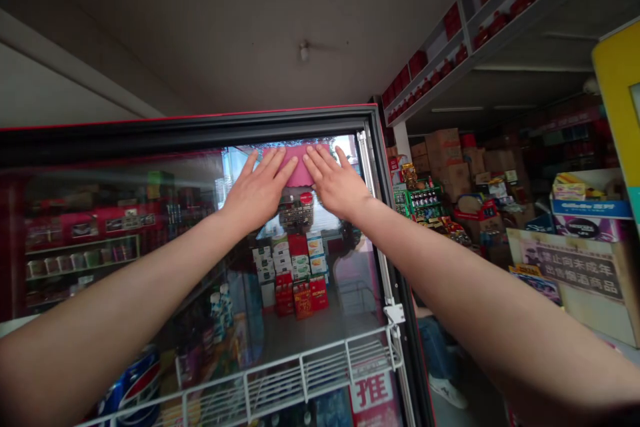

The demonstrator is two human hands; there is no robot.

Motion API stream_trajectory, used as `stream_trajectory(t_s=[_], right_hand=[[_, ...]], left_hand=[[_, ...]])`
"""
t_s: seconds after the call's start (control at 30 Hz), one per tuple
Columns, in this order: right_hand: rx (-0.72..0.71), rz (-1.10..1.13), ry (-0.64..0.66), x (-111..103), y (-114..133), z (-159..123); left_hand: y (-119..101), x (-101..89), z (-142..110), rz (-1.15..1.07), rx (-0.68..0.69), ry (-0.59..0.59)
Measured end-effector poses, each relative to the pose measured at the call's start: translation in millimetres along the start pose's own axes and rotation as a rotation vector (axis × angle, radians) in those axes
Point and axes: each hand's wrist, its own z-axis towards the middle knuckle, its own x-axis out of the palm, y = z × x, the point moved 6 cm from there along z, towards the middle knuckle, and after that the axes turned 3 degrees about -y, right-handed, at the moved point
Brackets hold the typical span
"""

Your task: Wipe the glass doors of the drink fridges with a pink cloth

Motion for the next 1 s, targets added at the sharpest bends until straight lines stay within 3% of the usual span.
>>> stream_trajectory(t_s=[0.17, 0.53, 0.73, 1.0], right_hand=[[-0.016, 0.046, -0.056, 0.8, -15.7, 7.8], [0.058, 0.094, -0.057, 24.5, 12.8, -44.8], [0.058, 0.135, -0.035, 30.1, 25.5, -83.8], [-0.036, 0.225, 0.036, 31.3, 51.8, -156.6]], left_hand=[[8.5, 3.9, 10.1, -0.062, 0.019, -0.063], [-26.6, 29.8, -32.1, -0.080, -0.007, -0.062], [-56.5, 39.3, -58.2, -0.086, -0.018, -0.045], [-111.4, 49.9, -111.9, -0.098, 0.021, 0.014]])
